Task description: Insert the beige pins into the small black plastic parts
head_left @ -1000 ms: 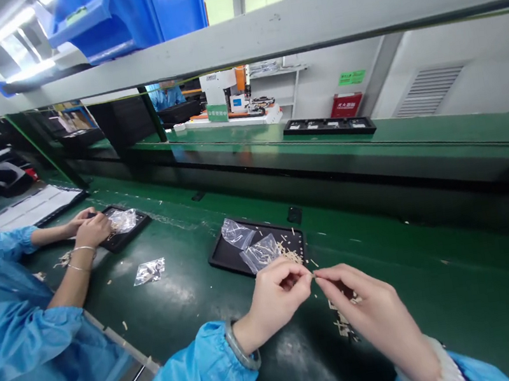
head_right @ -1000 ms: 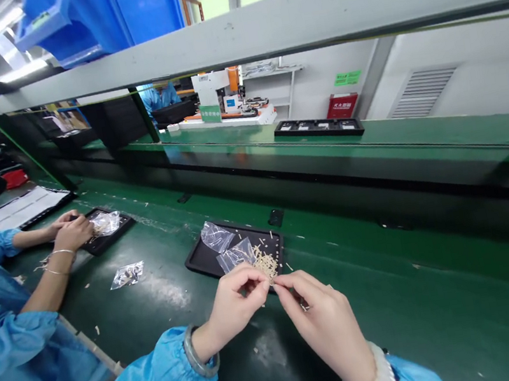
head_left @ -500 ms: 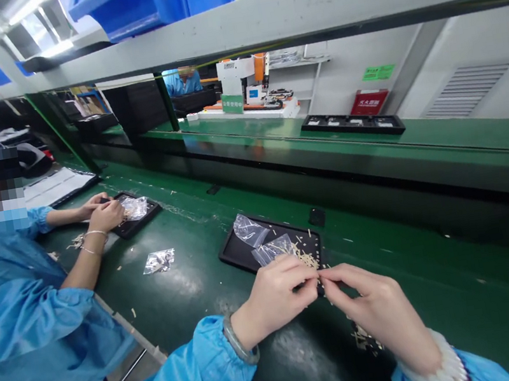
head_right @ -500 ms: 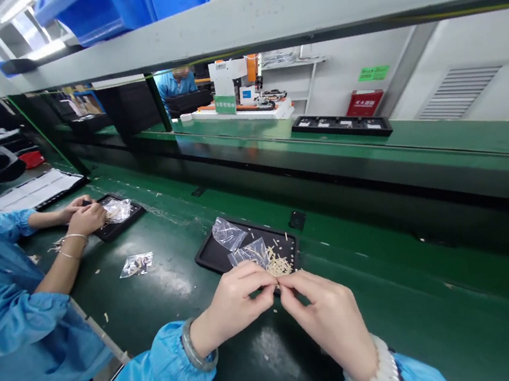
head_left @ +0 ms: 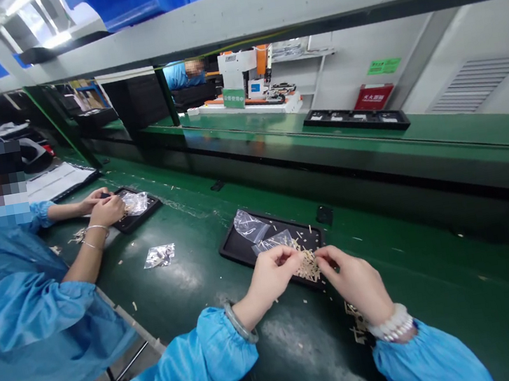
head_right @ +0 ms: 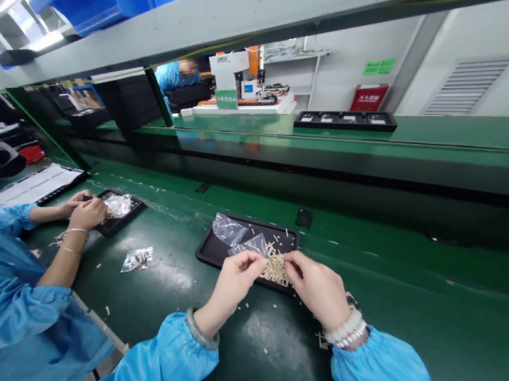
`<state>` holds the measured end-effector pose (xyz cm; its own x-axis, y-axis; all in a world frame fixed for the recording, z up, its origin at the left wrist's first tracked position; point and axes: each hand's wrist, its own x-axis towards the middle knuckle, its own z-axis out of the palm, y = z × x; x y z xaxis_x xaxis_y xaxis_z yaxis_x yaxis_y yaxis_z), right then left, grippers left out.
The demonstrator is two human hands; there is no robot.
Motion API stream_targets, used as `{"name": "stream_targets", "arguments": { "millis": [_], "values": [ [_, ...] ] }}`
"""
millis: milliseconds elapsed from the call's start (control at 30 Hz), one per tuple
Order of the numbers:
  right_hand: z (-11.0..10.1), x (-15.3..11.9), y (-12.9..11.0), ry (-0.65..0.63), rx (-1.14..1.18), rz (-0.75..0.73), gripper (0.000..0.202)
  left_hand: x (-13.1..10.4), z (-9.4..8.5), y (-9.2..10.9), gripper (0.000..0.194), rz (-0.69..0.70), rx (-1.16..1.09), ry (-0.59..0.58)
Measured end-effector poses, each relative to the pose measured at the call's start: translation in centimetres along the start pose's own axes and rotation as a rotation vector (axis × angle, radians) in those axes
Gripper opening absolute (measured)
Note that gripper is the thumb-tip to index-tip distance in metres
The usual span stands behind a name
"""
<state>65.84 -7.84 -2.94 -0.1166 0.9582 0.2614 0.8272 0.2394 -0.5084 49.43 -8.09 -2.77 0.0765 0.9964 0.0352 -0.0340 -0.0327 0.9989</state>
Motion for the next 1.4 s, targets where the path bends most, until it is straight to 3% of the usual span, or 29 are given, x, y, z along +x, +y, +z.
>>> {"name": "stream_targets", "arguments": {
  "millis": [133, 367, 567, 867, 967, 1100, 1267, 1400],
  "values": [
    [0.5, 0.1, 0.3, -0.011, 0.052, -0.078, 0.025, 0.3, 0.2, -0.8, 0.023, 0.004, -0.012, -0.02],
    [-0.9, -0.7, -1.1, 0.138, 0.172, -0.155, 0.02, 0.2, 0.2, -0.8, 0.022, 0.043, 0.055, 0.004],
    [-1.0, -1.6, -2.6, 0.237, 0.022, -0.335, 0.014, -0.5, 0.2, 0.0, 0.02, 0.128, 0.163, -0.019],
    [-2.0, -1.6, -2.4, 0.161, -0.084, -0.401, 0.018, -1.0, -0.8, 1.2, 0.022, 0.592, 0.708, -0.138],
    [-1.8, -1.7, -2.6, 0.172, -0.139, -0.422, 0.018, -1.1, -1.0, 1.3, 0.024, 0.687, 0.894, -0.16],
    [-1.4, -1.9, -3.1, 0.204, -0.094, -0.339, 0.017, -1.3, -0.6, 1.2, 0.022, 0.653, 0.852, -0.134],
    [-1.7, -1.5, -2.6, 0.139, 0.167, -0.057, 0.019, -1.2, -0.2, 0.9, 0.016, 0.429, 0.523, -0.059],
    [-1.3, -0.7, -1.0, 0.127, 0.089, 0.072, 0.025, -0.6, -0.3, 0.4, 0.016, 0.32, 0.41, -0.062]
  ]
}}
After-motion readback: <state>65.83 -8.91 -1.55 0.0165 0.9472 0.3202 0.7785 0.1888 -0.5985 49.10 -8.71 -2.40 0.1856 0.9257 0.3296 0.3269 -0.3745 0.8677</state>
